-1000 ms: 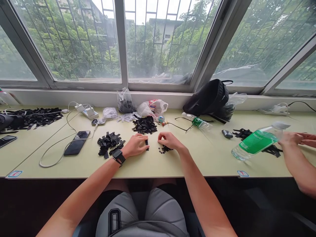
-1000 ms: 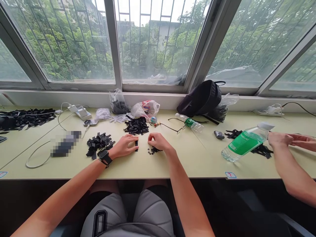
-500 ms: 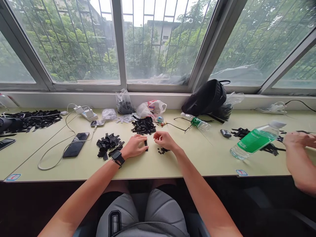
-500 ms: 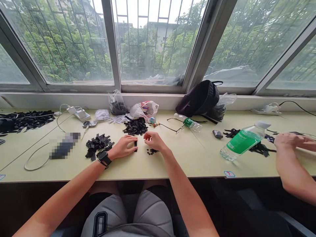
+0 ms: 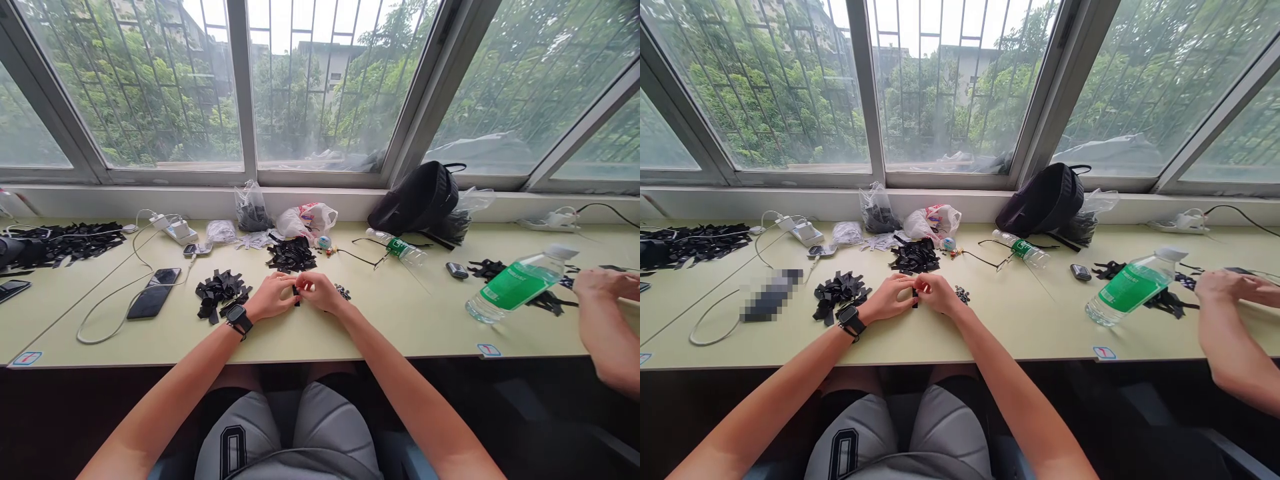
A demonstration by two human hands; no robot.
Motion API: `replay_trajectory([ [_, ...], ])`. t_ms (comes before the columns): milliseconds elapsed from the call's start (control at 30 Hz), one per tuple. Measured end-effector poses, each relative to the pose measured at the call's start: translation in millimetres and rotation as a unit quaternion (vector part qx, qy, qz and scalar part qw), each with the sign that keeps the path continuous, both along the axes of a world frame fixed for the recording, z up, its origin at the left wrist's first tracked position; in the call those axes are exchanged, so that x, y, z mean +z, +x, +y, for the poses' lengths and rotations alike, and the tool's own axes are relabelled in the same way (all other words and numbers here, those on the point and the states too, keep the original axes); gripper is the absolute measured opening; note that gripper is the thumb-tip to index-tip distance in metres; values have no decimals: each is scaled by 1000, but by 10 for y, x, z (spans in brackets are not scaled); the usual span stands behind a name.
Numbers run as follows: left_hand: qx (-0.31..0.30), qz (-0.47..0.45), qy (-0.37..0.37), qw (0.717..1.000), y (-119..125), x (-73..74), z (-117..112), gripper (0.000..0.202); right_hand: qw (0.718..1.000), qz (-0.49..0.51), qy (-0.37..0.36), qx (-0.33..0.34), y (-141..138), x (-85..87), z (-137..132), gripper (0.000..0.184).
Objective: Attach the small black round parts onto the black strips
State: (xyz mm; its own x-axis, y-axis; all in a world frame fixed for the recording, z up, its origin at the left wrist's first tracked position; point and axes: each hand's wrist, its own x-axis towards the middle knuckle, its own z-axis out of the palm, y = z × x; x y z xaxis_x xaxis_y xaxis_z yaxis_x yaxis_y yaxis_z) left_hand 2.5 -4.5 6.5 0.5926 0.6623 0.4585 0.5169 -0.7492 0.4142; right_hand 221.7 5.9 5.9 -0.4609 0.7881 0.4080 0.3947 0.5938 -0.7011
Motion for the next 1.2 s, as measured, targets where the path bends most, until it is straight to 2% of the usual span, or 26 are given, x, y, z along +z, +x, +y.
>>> replay_trajectory([
  [133, -3, 5, -6, 1000, 4, 26, -13, 29, 1000, -7, 22, 8, -28, -50, 2, 13],
  [433, -6, -1, -12, 1000, 3, 35, -20, 27, 999, -20, 37, -11, -27, -44, 14, 13],
  [633, -8, -6, -16, 1000, 4, 56, -24, 26, 999, -24, 29, -2, -27, -66, 30, 15],
  [1200, -7, -8, -11, 1000, 9, 63, -24, 25, 997, -34, 73, -20, -70, -18, 17, 14],
])
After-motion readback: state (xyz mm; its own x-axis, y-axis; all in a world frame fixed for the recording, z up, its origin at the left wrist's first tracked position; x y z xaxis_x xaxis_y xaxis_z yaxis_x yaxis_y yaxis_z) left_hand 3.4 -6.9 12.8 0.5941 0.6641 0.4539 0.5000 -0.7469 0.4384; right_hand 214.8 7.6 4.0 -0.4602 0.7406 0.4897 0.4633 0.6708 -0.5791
